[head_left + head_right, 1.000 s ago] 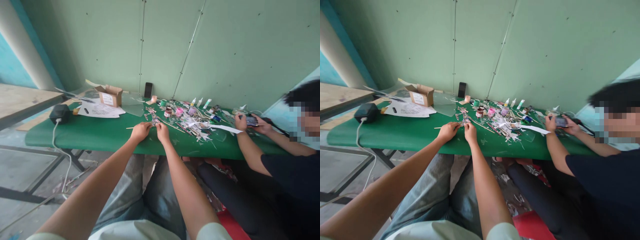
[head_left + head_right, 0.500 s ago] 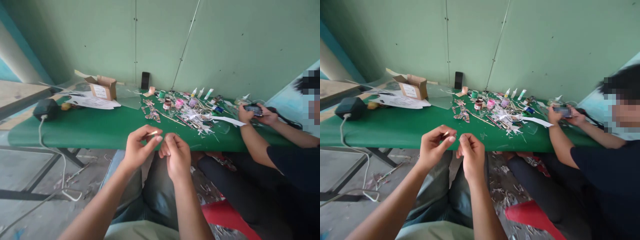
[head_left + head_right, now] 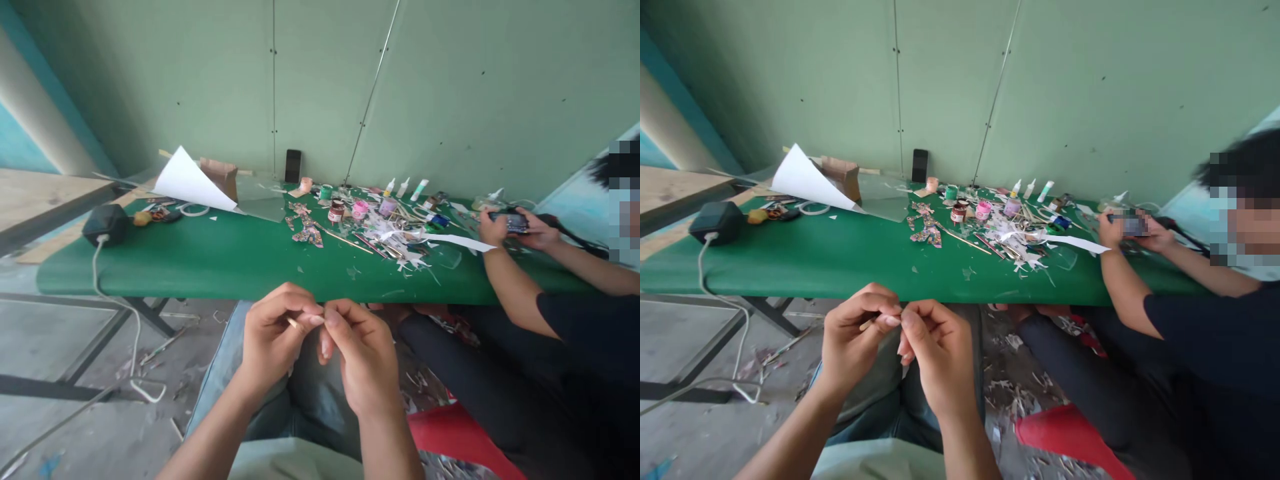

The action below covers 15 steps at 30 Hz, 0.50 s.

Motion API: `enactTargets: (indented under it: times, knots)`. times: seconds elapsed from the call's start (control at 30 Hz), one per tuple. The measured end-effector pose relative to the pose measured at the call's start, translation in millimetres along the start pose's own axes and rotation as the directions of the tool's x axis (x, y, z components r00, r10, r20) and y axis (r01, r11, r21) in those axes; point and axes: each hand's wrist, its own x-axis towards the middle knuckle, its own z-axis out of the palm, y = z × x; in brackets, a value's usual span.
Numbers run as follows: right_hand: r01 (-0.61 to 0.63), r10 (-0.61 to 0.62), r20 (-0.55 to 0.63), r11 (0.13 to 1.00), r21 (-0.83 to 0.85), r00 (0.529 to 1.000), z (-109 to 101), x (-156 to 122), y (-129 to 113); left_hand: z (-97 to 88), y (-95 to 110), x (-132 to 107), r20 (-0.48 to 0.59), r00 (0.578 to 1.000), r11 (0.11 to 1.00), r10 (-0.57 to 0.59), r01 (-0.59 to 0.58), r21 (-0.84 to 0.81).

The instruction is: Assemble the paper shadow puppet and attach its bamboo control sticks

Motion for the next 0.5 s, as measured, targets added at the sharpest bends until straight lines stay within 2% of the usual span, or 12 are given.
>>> enactTargets:
  times: [0.27,0.37,0.5]
  knots:
    - [-0.027,0.043,0.112,0.989,-0.145,0.993,-7,-6,-25,-17.4,9,2,0.22,0.975,1.0,-0.018,0.02,-0.005]
    - [-0.055,0.073,0.104,0.984,-0.17,0.992,-8,-5,-26,-21.0,10,5,0.269,0.963,1.0,-0.024,0.02,0.017]
    - [-0.053,0.064,0.059,0.982,-0.183,0.996,-7,-3,-19,-21.8,9,6,0.282,0.959,0.997,-0.02,-0.001,0.073]
